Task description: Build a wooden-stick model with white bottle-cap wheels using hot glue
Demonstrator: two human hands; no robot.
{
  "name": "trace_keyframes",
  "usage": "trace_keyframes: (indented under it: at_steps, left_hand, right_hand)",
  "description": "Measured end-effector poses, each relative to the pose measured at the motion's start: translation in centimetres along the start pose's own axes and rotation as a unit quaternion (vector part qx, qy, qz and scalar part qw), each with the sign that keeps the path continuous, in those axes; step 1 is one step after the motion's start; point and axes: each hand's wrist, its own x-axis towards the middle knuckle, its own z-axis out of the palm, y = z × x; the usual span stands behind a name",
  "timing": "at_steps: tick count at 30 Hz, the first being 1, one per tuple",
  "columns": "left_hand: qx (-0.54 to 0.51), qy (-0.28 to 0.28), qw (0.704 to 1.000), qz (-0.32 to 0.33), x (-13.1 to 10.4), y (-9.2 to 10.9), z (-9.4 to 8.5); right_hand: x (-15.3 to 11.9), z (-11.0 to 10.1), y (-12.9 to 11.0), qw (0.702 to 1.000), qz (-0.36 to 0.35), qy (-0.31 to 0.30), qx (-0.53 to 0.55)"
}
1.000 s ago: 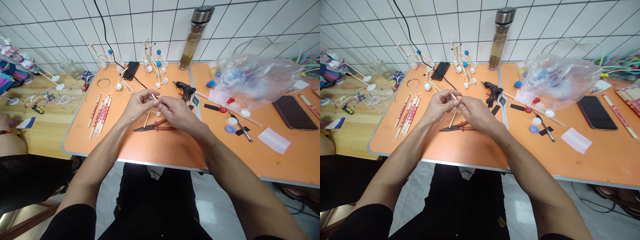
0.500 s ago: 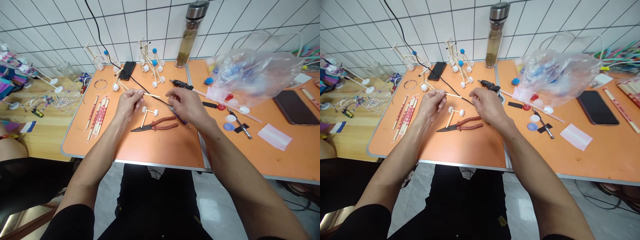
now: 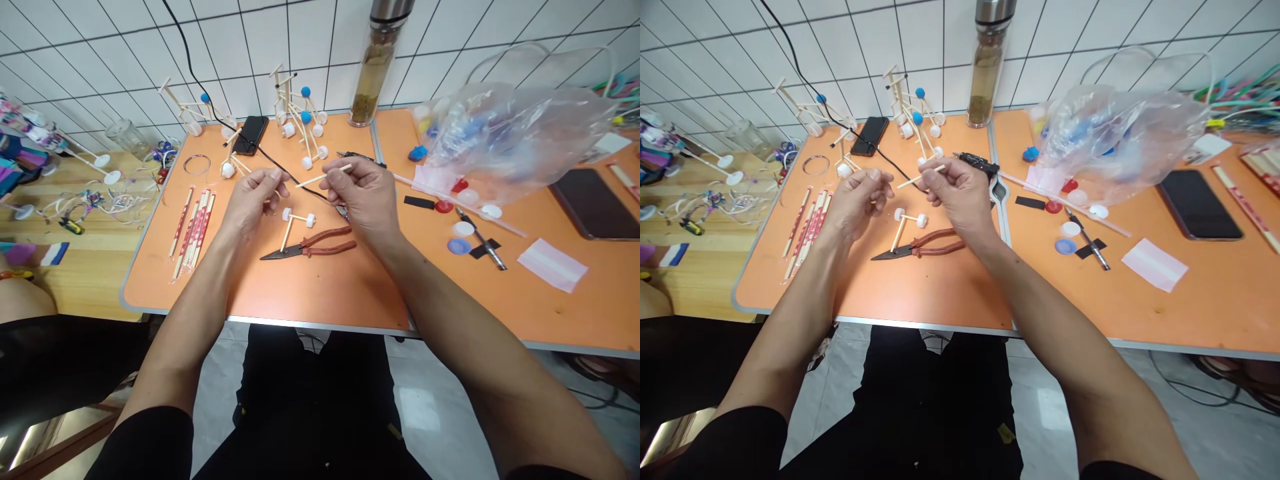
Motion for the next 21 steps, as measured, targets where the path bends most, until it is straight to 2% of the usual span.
trace_keyframes:
  at_steps: [2,5,8,10,12,14,18,21]
  left_hand:
    - [0.118,0.007,0.99,0.077,0.5,-0.3,-2.0]
    - [0.288,-0.084,0.945,0.131,0.9,-1.3,-4.1]
    - [0.352,-0.191,0.906,0.141,0.9,-2.5,-4.3]
    - [0.369,-0.229,0.889,0.142,0.8,-3.0,-3.9]
    - [0.376,-0.244,0.882,0.145,0.8,-3.3,-3.5]
    - [0.376,-0.25,0.88,0.147,0.8,-3.3,-3.2]
    - [0.38,-0.248,0.877,0.155,0.8,-3.3,-3.0]
    - [0.379,-0.237,0.878,0.174,0.9,-3.6,-2.7]
  right_hand:
    - [0.4,-0.7,0.1,0.999,-0.01,0.024,-0.028]
    - [0.6,-1.4,-0.1,0.996,-0.001,0.03,-0.083]
    - [0.4,-1.6,-0.4,0.989,0.048,0.018,-0.141]
    - [0.2,-1.7,-0.5,0.981,0.063,-0.001,-0.181]
    - [0.0,-1.7,-0.4,0.969,0.045,-0.034,-0.239]
    - [-0.3,-1.7,-0.5,0.941,0.01,-0.088,-0.326]
    - [-0.8,-1.2,-1.1,0.836,-0.021,-0.195,-0.512]
    - [-1.0,-0.6,-1.9,0.79,-0.013,-0.243,-0.562]
